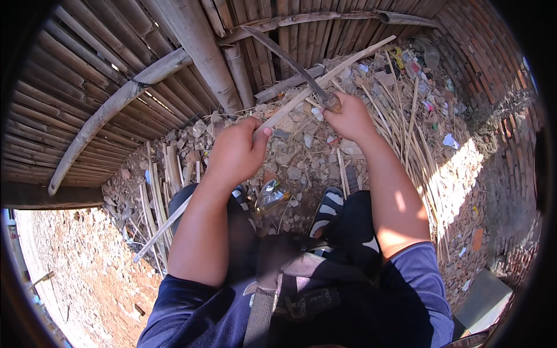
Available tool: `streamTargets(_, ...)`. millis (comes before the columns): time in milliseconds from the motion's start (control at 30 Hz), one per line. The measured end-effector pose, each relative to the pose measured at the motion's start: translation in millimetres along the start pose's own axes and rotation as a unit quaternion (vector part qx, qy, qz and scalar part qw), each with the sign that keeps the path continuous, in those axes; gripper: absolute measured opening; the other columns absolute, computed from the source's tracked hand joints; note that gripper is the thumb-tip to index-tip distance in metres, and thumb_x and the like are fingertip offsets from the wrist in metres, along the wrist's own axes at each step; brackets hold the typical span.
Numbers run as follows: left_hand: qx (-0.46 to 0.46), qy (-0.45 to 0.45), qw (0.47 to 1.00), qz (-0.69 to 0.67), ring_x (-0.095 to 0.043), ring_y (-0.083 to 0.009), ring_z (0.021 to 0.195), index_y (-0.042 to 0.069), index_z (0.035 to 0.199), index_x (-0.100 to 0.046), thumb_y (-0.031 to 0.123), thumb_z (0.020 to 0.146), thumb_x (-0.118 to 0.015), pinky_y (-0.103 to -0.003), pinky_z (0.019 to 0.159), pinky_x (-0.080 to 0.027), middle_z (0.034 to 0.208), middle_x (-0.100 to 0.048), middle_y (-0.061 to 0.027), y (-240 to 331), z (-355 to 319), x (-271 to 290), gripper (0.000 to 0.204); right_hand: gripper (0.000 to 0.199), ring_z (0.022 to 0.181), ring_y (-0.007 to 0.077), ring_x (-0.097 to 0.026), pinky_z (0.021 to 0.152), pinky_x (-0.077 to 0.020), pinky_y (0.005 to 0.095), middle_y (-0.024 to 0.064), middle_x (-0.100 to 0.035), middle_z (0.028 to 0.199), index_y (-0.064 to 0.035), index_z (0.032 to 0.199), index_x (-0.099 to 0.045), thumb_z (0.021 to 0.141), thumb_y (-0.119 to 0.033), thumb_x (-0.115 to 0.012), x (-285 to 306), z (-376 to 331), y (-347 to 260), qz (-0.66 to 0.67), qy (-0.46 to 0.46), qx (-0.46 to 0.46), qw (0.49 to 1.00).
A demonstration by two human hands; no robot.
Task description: The person scrapes a thin strip of wood using a large knife, holding the wood with one hand and drawing the blade along its surface while sitting on the ground.
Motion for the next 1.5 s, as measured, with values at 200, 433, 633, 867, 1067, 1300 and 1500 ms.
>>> streamTargets(200,0.018,0.020,1.000,0.001,-0.070,-0.0402,0.076,0.002,0.104,-0.070,0.031,0.102,-0.064,-0.047,0.070,-0.052,0.078,-0.069,-0.0215,-5.0,1.0,2.6,0.029,0.046,0.086,0.0426,-0.071,0.080,-0.0558,0.0458,0.0255,-0.071,0.088,-0.0045,0.120,-0.071,0.083,-0.031,-0.079,-15.9,-8.4,-32.0,0.003,-0.063,0.039,0.997)
streamTargets(433,-0.002,0.014,1.000,-0.013,-0.070,-0.0450,0.079,0.001,0.104,-0.070,0.029,0.100,-0.065,-0.053,0.074,-0.053,0.077,-0.070,-0.0242,4.2,0.3,1.3,0.029,0.040,0.095,0.0435,-0.070,0.084,-0.0557,0.0516,0.0224,-0.073,0.096,-0.0112,0.114,-0.072,0.078,-0.028,-0.076,-14.7,-10.3,-28.8,-0.055,-0.096,0.065,0.992)
streamTargets(633,0.001,0.004,1.000,-0.018,-0.071,-0.0418,0.077,0.002,0.104,-0.070,0.029,0.100,-0.066,-0.049,0.072,-0.053,0.078,-0.070,-0.0222,2.0,2.0,0.4,0.028,0.037,0.094,0.0429,-0.070,0.083,-0.0556,0.0518,0.0222,-0.073,0.096,-0.0113,0.112,-0.073,0.080,-0.029,-0.076,-14.4,-7.2,-12.9,0.014,-0.095,-0.001,0.995)
streamTargets(867,0.010,0.028,1.000,-0.003,-0.071,-0.0399,0.077,0.001,0.104,-0.070,0.030,0.101,-0.064,-0.047,0.071,-0.053,0.079,-0.070,-0.0221,-2.9,1.0,5.1,0.029,0.039,0.095,0.0424,-0.070,0.083,-0.0559,0.0517,0.0224,-0.073,0.097,-0.0124,0.116,-0.072,0.081,-0.031,-0.077,-18.0,-8.8,-30.1,-0.032,-0.087,0.035,0.995)
streamTargets(1067,0.023,0.004,1.000,0.000,-0.071,-0.0405,0.078,0.001,0.104,-0.071,0.032,0.101,-0.065,-0.047,0.072,-0.053,0.079,-0.070,-0.0220,1.9,1.0,3.5,0.031,0.040,0.088,0.0413,-0.071,0.079,-0.0562,0.0491,0.0231,-0.072,0.093,-0.0094,0.117,-0.072,0.083,-0.029,-0.077,-13.6,-11.4,-26.3,-0.076,-0.053,0.103,0.990)
streamTargets(1300,0.007,0.016,1.000,-0.007,-0.071,-0.0409,0.078,0.002,0.104,-0.071,0.033,0.101,-0.066,-0.047,0.072,-0.053,0.080,-0.070,-0.0226,-1.3,2.0,1.8,0.032,0.044,0.097,0.0423,-0.070,0.084,-0.0562,0.0484,0.0224,-0.074,0.099,-0.0089,0.120,-0.072,0.083,-0.033,-0.077,-12.9,-3.7,-4.2,0.021,-0.080,-0.031,0.996)
streamTargets(1500,0.012,0.024,1.000,0.003,-0.070,-0.0454,0.081,0.000,0.104,-0.070,0.031,0.100,-0.065,-0.054,0.076,-0.053,0.078,-0.070,-0.0255,-4.4,2.1,1.7,0.031,0.041,0.097,0.0421,-0.070,0.085,-0.0561,0.0496,0.0208,-0.074,0.098,-0.0106,0.119,-0.073,0.082,-0.029,-0.076,-21.8,-11.1,-39.0,-0.055,-0.102,0.036,0.993)
Point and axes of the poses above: each hand's wrist, its own z-axis towards the middle knuckle, its own x-axis out of the back of the hand, y = z × x, the point moved 8 cm from there along z, towards the middle knuckle
